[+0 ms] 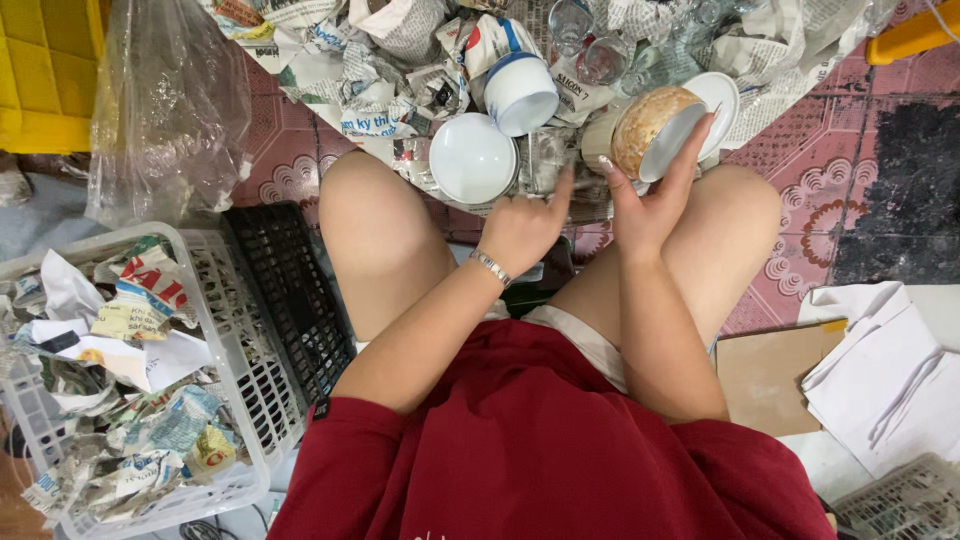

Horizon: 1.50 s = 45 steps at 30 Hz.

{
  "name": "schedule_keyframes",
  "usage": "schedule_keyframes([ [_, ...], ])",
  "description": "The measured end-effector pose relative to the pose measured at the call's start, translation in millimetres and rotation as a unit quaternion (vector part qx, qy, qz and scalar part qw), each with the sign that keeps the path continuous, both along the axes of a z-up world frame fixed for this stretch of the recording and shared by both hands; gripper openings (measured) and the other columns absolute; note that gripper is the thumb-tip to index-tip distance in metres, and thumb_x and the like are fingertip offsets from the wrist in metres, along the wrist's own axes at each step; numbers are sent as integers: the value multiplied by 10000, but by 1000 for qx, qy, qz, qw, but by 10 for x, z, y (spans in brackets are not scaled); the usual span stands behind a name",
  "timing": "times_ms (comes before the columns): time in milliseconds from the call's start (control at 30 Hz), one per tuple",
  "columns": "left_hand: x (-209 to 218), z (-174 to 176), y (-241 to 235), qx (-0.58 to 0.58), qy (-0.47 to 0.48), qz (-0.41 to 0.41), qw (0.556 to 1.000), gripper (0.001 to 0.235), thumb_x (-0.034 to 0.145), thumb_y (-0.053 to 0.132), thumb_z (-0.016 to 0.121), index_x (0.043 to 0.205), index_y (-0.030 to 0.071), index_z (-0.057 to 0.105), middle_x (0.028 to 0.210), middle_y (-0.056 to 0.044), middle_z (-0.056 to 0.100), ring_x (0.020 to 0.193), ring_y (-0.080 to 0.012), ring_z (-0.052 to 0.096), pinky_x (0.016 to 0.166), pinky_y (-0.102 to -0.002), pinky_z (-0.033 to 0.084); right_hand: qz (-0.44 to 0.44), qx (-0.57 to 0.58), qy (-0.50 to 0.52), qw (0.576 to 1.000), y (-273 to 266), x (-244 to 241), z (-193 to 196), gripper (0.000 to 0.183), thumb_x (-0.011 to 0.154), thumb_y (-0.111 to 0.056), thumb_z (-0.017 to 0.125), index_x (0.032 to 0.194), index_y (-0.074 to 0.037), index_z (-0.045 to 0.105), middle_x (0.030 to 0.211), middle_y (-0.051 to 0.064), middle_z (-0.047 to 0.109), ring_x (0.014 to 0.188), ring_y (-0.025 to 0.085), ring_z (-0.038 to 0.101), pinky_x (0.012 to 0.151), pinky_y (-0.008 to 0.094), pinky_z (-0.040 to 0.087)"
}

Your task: The person sits on the floor and wraps various ceramic dishes, including bowls and cups, with pieces of newspaper. They fold the newspaper around each item and place the wrapped dishes into a pile.

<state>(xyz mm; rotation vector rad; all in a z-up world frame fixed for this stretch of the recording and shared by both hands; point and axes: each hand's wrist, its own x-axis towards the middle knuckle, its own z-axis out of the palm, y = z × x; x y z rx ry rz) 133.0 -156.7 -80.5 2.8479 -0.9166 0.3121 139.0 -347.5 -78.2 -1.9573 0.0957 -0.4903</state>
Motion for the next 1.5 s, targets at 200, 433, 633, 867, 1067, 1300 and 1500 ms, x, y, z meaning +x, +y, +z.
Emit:
schedule_keyframes([
  [200, -134, -44, 83, 20, 10, 20, 1000, 611, 844, 144, 607, 1450, 71, 599, 588, 13, 575, 535, -180, 577, 507, -356, 464, 2, -15, 5, 1000, 30, -12, 11, 1126, 923, -33, 957, 1672, -52, 116, 1741, 140, 225, 1604, 253, 319, 1336, 353, 287],
  [433, -58, -161, -110, 42, 48, 92, 994, 541, 855, 151, 602, 1393, 96, 626, 605, 9, 610, 515, -180, 598, 460, -376, 458, 33, -118, 62, 990, 28, -50, 99, 1152, 874, -64, 902, 1692, -28, 91, 1707, 234, 312, 1583, 380, 360, 1326, 425, 297],
  [633, -273, 197, 107, -5, 64, 59, 996, 567, 850, 153, 629, 1409, 59, 639, 671, -9, 627, 607, -188, 632, 547, -361, 504, 48, -145, 96, 984, 99, -38, 119, 1131, 927, -117, 905, 1665, -13, 54, 1660, 259, 282, 1569, 428, 353, 1314, 443, 307],
  [867, -648, 627, 828, -70, 101, 83, 989, 429, 932, 233, 722, 1326, 69, 674, 802, -71, 660, 783, -256, 658, 715, -400, 536, 44, -159, 89, 982, 81, -68, 219, 1169, 859, -127, 925, 1691, -56, 107, 1685, 260, 215, 1568, 444, 318, 1305, 462, 319],
  [1067, -730, 717, 1384, -117, 49, 158, 979, 434, 862, 146, 701, 1289, 78, 669, 1350, -130, 653, 1334, -335, 552, 1148, -490, 385, 40, -211, 83, 973, 78, -120, 275, 1110, 842, -132, 937, 1666, -43, 198, 1668, 272, 190, 1545, 473, 309, 1273, 478, 351],
  [1300, -685, 654, 1383, -133, 66, 186, 971, 415, 844, 165, 705, 1252, 95, 690, 1343, -112, 640, 1334, -336, 533, 1193, -537, 314, 18, -206, 56, 977, -15, -282, 504, 914, 823, -80, 899, 1562, -40, 362, 1651, 258, 193, 1456, 417, 417, 1226, 477, 405],
  [1500, -638, 768, 1518, -177, 51, 243, 952, 386, 876, 162, 677, 1258, 106, 687, 1401, -116, 621, 1404, -334, 504, 1247, -541, 274, 39, -325, -52, 943, -58, 68, 1229, 666, 827, -94, 856, 1407, -86, 529, 1472, 172, 516, 1349, 379, 513, 1151, 473, 423],
])
